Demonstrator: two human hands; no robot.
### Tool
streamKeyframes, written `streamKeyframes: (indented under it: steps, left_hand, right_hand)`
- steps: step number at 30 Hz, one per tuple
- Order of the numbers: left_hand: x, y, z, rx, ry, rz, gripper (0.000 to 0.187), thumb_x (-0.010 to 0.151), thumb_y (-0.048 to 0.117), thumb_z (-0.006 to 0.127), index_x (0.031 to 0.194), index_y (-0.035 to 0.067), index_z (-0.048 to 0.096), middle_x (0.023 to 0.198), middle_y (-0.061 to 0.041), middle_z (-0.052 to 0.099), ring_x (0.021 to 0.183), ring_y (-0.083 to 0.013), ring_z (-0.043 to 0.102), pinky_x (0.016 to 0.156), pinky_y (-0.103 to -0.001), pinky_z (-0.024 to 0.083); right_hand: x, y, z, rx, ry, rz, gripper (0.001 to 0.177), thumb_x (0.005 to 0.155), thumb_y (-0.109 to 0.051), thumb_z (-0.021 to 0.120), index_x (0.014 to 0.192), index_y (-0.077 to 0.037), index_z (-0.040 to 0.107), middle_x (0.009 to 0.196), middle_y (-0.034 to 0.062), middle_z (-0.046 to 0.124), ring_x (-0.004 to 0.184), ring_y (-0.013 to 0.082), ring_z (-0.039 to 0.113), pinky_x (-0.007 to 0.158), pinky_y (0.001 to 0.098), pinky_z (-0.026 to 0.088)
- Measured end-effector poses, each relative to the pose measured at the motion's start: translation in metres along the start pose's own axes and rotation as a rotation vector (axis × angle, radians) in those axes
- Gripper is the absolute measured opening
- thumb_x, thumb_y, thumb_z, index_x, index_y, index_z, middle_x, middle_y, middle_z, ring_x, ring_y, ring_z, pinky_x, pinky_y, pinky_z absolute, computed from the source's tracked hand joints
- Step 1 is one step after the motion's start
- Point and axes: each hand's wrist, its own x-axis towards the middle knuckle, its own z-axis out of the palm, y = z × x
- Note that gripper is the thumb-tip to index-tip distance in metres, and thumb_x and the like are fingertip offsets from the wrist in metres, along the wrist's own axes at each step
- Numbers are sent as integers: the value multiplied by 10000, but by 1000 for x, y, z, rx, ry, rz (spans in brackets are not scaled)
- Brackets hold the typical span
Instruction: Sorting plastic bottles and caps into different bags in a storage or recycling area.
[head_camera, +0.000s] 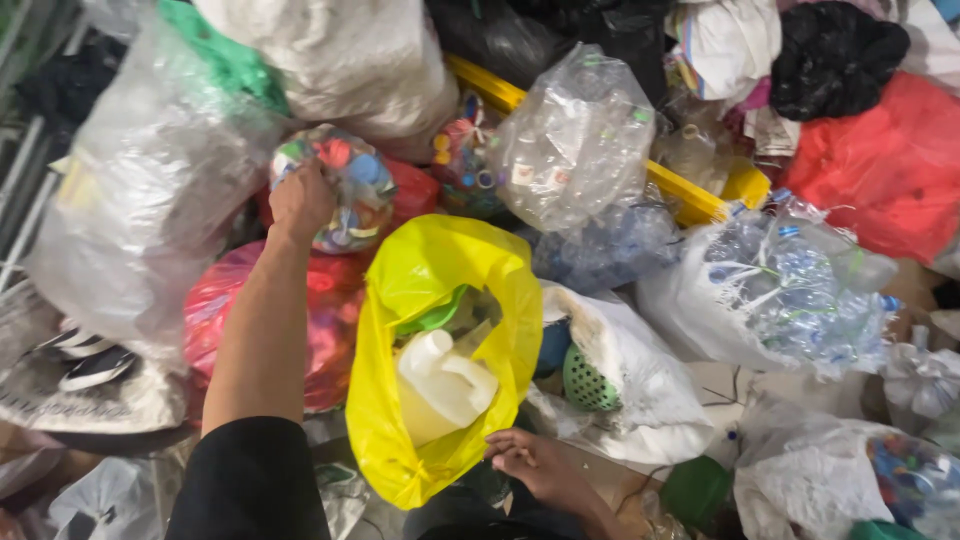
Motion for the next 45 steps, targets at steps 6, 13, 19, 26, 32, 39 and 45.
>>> streamKeyframes:
  steps: [6, 13, 19, 26, 32, 39, 45]
  left_hand:
    - [-22, -31, -63, -443, 306, 263, 156, 1043, 160, 632, 1092, 13, 638, 950, -247, 713, 913, -448, 682, 754, -511, 514]
    - [-219, 29, -181, -663, 270, 242, 153, 1059, 157, 586, 1090, 9, 606, 843, -157, 672, 772, -261, 668, 701, -388, 525]
    - [-361, 42, -152, -1161, 196, 5, 230, 1093, 258, 549, 1091, 35, 604, 926, -46, 647, 871, -128, 592, 794, -296, 510]
    - [-460, 60, -162, -1116, -195, -212, 242, 1036, 260, 584, 1055, 20, 603, 805, -126, 632, 683, -242, 616, 640, -367, 496]
    - [-489, 56, -252, -953, -262, 69, 324, 947, 246, 677, 1177, 26, 617, 893, -137, 687, 786, -221, 676, 726, -344, 540]
    - [-448, -70, -164, -1402, 271, -129, 442, 1082, 275, 515, 1457, 42, 526, 1328, -102, 670, 1216, -225, 629, 1065, -348, 492]
    - [-444, -40, -51, -1264, 8, -53, 801, 793, 151, 794, 1501, 34, 439, 1487, -188, 518, 1371, -287, 520, 1156, -424, 393]
  right_hand:
    - [9, 15, 15, -49, -56, -23, 341, 979, -114, 625, 1308, -28, 601, 1185, 70, 721, 1081, 138, 667, 959, 282, 521]
    - [32, -11, 44, -76, 33, -138, 364, 974, -134, 608, 1322, -26, 612, 1182, 100, 738, 1021, 186, 707, 899, 324, 554]
    - [67, -37, 80, 559, 203, -25, 502, 970, -396, 519, 1393, -126, 522, 1278, 85, 678, 1061, 277, 692, 851, 408, 552]
    - [51, -21, 129, 601, 48, 20, 560, 986, -446, 472, 1451, -133, 476, 1366, 85, 615, 1160, 284, 631, 945, 436, 502]
    - [43, -21, 154, 635, -83, 26, 610, 1000, -489, 432, 1500, -140, 436, 1441, 84, 561, 1246, 291, 579, 1026, 459, 458]
    - [28, -45, 159, 701, -147, -34, 669, 1015, -540, 385, 1557, -148, 390, 1529, 82, 498, 1345, 297, 518, 1120, 486, 407]
    - [15, -56, 161, 794, -157, -78, 720, 1028, -584, 346, 1607, -155, 351, 1604, 80, 443, 1430, 303, 466, 1200, 509, 363]
